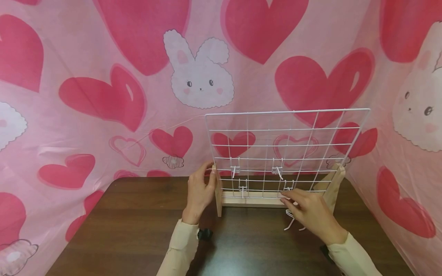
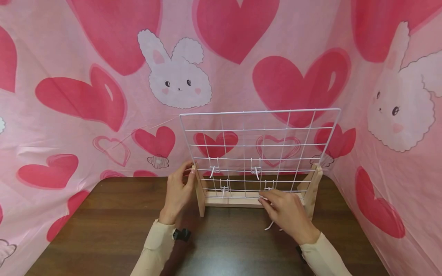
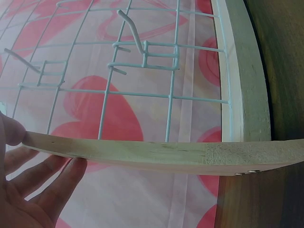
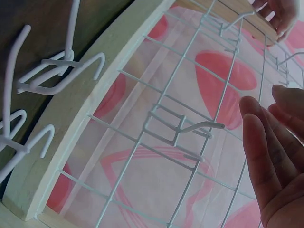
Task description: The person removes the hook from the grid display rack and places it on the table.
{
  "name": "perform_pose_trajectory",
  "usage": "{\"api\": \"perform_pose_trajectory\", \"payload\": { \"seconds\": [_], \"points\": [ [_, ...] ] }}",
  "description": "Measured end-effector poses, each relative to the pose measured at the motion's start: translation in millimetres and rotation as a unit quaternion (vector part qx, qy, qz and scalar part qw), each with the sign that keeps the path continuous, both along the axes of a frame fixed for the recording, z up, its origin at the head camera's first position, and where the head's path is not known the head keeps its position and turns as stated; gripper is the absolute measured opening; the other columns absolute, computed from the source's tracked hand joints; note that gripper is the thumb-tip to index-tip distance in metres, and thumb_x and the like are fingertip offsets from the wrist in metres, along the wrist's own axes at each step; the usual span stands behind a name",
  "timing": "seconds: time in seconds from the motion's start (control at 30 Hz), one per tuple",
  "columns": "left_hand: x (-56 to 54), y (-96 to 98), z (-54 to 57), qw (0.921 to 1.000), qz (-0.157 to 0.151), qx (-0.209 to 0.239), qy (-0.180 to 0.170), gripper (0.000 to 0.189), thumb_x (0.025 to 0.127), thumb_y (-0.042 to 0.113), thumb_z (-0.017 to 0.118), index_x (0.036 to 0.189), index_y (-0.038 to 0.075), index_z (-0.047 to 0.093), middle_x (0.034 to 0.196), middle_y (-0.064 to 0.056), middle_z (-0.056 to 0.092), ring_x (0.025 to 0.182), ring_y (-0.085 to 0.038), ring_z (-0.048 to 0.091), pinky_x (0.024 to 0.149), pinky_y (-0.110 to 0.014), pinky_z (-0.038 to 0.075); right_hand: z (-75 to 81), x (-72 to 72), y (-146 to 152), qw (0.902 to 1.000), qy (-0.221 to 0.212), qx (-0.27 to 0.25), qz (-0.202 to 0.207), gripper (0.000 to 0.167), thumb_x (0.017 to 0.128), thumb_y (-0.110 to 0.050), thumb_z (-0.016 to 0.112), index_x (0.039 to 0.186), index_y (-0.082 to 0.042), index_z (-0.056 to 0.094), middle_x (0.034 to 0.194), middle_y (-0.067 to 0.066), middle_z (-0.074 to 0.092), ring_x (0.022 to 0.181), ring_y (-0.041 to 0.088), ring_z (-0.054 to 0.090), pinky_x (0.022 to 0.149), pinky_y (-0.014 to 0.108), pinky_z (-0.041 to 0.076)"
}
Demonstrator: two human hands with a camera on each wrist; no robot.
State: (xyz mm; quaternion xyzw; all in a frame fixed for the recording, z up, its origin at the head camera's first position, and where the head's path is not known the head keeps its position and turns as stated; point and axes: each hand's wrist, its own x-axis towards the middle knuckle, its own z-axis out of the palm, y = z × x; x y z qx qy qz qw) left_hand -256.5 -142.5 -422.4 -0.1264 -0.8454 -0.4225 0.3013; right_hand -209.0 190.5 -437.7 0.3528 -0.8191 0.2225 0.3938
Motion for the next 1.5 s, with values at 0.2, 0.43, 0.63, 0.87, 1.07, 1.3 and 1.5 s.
{"api": "perform_pose_trajectory", "payload": {
  "seconds": [0.2,0.43,0.63,0.87,1.07,1.3,1.5],
  "points": [
    [-0.1,0.2,0.4,1.0,-0.003,0.002,-0.006,0.027,0.101,0.014,0.062,0.126,0.008,0.072,0.114,-0.012,0.079,0.1,-0.028,0.078,0.091,-0.049,0.062,5.1,-3.1,-1.0,0.9997,0.0,-0.021,-0.007,0.014,0.094,-0.022,0.076,0.097,-0.008,0.081,0.08,0.0,0.078,0.055,-0.002,0.056,0.05,0.015,0.046],
    [0.6,0.2,-0.8,1.0,-0.004,0.002,-0.001,0.028,0.101,0.014,0.063,0.127,0.01,0.071,0.117,-0.012,0.079,0.101,-0.029,0.077,0.092,-0.05,0.061,9.5,-6.9,-2.5,0.999,-0.007,-0.039,-0.017,0.015,0.09,-0.016,0.079,0.1,-0.005,0.081,0.083,0.006,0.08,0.055,0.006,0.063,0.052,0.016,0.051],
    [1.2,0.4,-1.1,0.9999,-0.005,-0.005,0.008,0.027,0.1,0.014,0.063,0.125,0.009,0.071,0.114,-0.012,0.079,0.099,-0.029,0.078,0.09,-0.05,0.062,12.0,-9.6,-2.9,0.9984,-0.004,-0.053,-0.021,0.021,0.096,-0.024,0.074,0.1,-0.004,0.08,0.077,0.004,0.077,0.053,0.006,0.062,0.052,0.017,0.05],
    [-0.1,0.0,-1.3,1.0,-0.002,-0.005,0.002,0.026,0.1,0.014,0.063,0.124,0.01,0.072,0.114,-0.012,0.079,0.099,-0.029,0.078,0.091,-0.049,0.062,16.7,-12.8,-6.6,0.9973,0.006,-0.069,-0.023,0.051,0.106,-0.046,0.054,0.105,-0.002,0.08,0.079,0.004,0.077,0.055,0.005,0.059,0.052,0.019,0.049],
    [-0.8,-0.2,-1.2,1.0,0.0,-0.006,0.003,0.026,0.1,0.014,0.063,0.124,0.008,0.072,0.115,-0.013,0.079,0.099,-0.029,0.077,0.091,-0.049,0.061,22.5,-13.9,-10.1,0.9966,0.011,-0.075,-0.034,0.043,0.104,-0.04,0.063,0.108,0.0,0.079,0.089,0.012,0.081,0.061,0.014,0.068,0.055,0.021,0.053],
    [-0.6,-0.3,-0.4,1.0,-0.001,-0.005,0.004,0.025,0.1,0.013,0.063,0.123,0.01,0.072,0.113,-0.012,0.079,0.099,-0.028,0.078,0.091,-0.048,0.061,25.7,-18.4,-13.5,0.9962,0.019,-0.078,-0.035,0.033,0.078,-0.005,0.083,0.11,-0.003,0.079,0.089,0.01,0.081,0.064,0.013,0.066,0.056,0.024,0.049],
    [-0.5,0.5,-0.2,0.9998,0.0,-0.008,0.016,0.024,0.099,0.013,0.064,0.121,0.01,0.072,0.111,-0.011,0.08,0.098,-0.027,0.078,0.089,-0.049,0.062,29.4,-21.5,-16.1,0.9964,0.033,-0.069,-0.036,0.031,0.079,-0.007,0.084,0.109,-0.001,0.078,0.09,0.012,0.081,0.061,0.013,0.066,0.056,0.025,0.053]
  ]
}}
